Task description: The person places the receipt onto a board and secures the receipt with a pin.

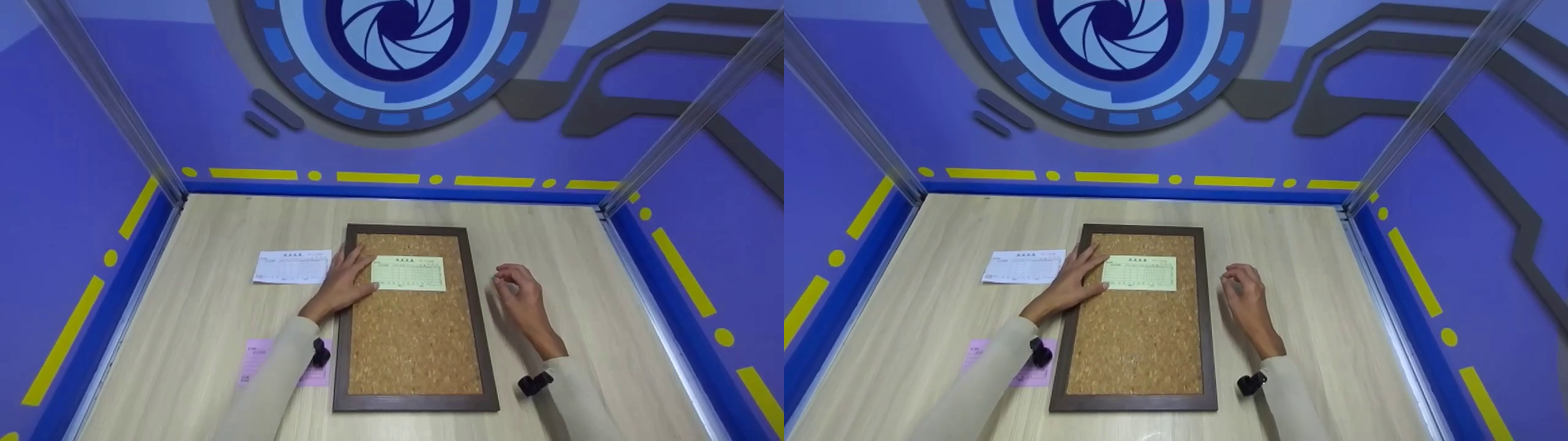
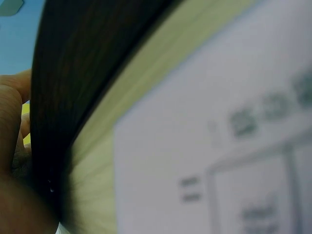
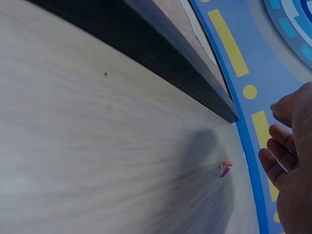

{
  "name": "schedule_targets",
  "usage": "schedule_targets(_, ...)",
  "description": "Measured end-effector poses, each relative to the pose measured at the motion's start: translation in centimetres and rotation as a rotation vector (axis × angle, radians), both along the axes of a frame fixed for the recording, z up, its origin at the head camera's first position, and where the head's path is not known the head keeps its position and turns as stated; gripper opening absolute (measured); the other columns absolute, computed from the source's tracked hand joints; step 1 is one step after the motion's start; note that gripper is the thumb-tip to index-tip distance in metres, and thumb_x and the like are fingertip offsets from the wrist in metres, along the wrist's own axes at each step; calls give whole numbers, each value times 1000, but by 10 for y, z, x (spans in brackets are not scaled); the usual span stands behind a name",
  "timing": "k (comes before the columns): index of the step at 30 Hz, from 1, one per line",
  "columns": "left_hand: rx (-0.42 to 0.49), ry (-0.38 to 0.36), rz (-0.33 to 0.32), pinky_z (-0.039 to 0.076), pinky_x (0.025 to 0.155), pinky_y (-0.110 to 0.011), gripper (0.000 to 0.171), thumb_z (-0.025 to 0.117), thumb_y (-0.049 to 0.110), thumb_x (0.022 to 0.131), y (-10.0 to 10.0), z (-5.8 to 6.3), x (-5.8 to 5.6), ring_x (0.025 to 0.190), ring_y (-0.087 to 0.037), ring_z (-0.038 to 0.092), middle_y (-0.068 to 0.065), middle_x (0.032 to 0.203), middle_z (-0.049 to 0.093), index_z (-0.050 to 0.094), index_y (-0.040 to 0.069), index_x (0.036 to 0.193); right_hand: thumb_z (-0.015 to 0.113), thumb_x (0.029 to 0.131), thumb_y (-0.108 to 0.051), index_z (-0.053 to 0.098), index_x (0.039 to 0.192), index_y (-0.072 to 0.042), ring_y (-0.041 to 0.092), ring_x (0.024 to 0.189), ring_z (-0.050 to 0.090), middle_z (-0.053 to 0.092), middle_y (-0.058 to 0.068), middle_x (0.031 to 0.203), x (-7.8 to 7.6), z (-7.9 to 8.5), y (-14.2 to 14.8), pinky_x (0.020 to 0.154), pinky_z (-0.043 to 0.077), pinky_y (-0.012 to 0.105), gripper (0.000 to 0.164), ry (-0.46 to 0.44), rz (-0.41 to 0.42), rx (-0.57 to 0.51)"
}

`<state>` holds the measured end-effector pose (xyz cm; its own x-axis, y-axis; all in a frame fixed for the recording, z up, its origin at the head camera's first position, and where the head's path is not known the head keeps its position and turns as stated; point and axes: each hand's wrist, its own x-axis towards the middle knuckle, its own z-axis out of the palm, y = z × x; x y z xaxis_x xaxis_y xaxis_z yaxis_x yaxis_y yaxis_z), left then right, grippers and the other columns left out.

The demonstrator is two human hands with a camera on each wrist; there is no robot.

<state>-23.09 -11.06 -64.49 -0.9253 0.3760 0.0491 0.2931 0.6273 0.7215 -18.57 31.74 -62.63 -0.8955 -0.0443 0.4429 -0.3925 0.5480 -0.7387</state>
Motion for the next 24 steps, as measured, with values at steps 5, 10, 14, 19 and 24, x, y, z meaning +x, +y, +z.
schedule_targets(5,1,5,-8,7,130,-74,73,75,41,99,0,-2,-2,168,-52,-2,-14,182,23,53,16,165,75,103,0,75,102,7,38,111,70,72,25,119,-4,-2,-3,97,49,11,7,51,33,3)
schedule_targets(10,-6,13,-5,8,129,-76,72,75,41,101,-1,1,1,167,-54,-1,-15,182,23,53,16,165,75,103,-1,76,103,6,36,111,71,72,29,119,-7,-1,-8,97,50,12,7,44,52,13)
schedule_targets(14,-5,20,-8,8,129,-75,71,75,42,102,-1,1,2,167,-53,-1,-15,182,23,53,15,165,75,103,-1,76,103,4,35,111,71,71,30,120,-9,1,-12,98,50,11,5,24,58,12)
schedule_targets(19,-15,15,-7,9,129,-75,72,75,42,101,0,0,1,167,-53,-1,-15,182,24,54,15,164,76,101,5,76,104,4,33,113,71,72,29,122,-9,4,-18,98,49,11,3,-1,61,12)
schedule_targets(24,-32,12,-1,9,130,-74,72,74,42,101,1,2,0,168,-51,-2,-14,182,24,54,15,164,75,101,6,77,104,2,30,111,72,73,25,124,-9,5,-23,95,50,11,6,-32,48,21)
